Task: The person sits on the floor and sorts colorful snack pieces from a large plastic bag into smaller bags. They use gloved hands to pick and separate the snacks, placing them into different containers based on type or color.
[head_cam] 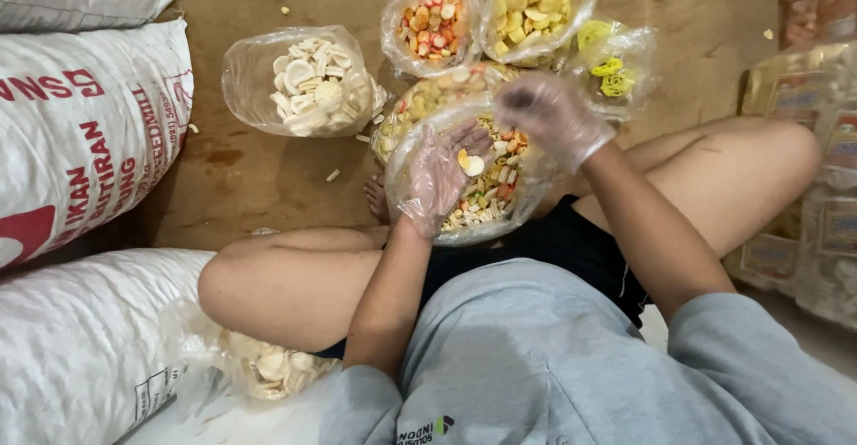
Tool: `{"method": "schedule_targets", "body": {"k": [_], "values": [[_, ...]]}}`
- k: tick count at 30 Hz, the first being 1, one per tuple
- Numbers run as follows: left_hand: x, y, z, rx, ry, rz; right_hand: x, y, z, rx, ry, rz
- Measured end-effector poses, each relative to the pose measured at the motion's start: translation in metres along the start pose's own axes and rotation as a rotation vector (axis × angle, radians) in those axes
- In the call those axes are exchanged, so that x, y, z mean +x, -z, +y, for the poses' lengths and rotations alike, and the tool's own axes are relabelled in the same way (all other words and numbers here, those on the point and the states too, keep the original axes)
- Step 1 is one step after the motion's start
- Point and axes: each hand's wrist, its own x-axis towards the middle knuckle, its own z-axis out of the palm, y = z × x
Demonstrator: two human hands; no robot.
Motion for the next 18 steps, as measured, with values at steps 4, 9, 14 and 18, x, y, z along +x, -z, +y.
{"method": "schedule_targets", "body": {"k": [4, 9, 14, 18], "values": [[-0.002, -0.009, 0.004, -0.092, 0.052, -0.031, -0.015, -0.034, 0.051, -0.3, 0.175, -0.434], [0.003, 0.011, 0.001, -0.125, 0.055, -0.025, -0.025, -0.051, 0.097, -0.488, 0.358, -0.379], [0.016, 0.039, -0.013, 0.08, -0.022, 0.139, -0.015, -0.046, 0.079, -0.353, 0.274, -0.377], [0.004, 0.006, -0.006, -0.044, -0.073, 0.192, 0.0, -0.042, 0.045, -0.287, 0.227, -0.269]]}}
